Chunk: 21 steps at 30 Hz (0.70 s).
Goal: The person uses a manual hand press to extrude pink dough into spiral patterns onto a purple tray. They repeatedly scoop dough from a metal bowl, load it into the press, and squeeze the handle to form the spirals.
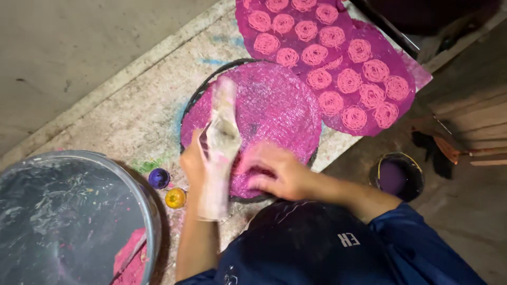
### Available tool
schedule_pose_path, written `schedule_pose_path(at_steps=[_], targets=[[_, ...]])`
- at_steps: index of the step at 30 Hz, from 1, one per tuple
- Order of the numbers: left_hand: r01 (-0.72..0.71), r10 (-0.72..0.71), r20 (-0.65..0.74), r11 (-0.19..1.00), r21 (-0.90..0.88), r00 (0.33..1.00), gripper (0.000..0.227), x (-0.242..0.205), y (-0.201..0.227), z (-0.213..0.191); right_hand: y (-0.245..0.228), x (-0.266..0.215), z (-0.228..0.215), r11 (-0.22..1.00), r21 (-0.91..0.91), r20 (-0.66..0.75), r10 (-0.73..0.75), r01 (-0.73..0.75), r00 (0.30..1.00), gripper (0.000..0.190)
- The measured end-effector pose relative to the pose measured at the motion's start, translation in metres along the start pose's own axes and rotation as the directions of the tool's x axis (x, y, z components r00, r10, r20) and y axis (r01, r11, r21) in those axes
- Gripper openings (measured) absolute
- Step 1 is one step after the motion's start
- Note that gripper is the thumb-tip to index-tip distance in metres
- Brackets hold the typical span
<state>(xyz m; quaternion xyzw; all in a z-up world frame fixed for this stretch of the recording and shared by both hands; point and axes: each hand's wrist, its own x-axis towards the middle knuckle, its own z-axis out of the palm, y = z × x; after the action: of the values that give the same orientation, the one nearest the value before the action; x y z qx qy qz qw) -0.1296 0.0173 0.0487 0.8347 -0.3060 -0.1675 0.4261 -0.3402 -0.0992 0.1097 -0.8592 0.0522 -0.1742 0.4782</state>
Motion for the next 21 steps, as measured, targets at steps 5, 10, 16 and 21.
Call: schedule_pose_path(at_steps=[5, 10, 16, 21], targets=[[-0.071, 0.091, 0.347, 0.995, -0.071, 0.934, 0.04, 0.003, -0.027, -0.02, -0.019, 0.029, -0.066, 0.851, -0.463, -0.03, -0.297, 0.25, 0.954, 0.084], [-0.199, 0.245, 0.383, 0.968, -0.155, 0.891, 0.046, 0.001, -0.011, -0.003, 0.032, 0.012, -0.049, 0.818, 0.271, 0.597, 0.271, -0.508, 0.755, 0.069], [-0.384, 0.417, 0.352, 0.909, -0.163, 0.838, 0.053, -0.012, -0.004, -0.005, 0.095, -0.041, -0.008, 0.543, 0.572, 0.47, 0.397, -0.615, 0.788, 0.076], [-0.501, 0.458, 0.329, 0.864, 0.054, 0.826, 0.111, -0.001, -0.028, -0.012, 0.11, -0.054, -0.027, 0.528, 0.781, 0.19, 0.308, -0.334, 0.932, 0.077]])
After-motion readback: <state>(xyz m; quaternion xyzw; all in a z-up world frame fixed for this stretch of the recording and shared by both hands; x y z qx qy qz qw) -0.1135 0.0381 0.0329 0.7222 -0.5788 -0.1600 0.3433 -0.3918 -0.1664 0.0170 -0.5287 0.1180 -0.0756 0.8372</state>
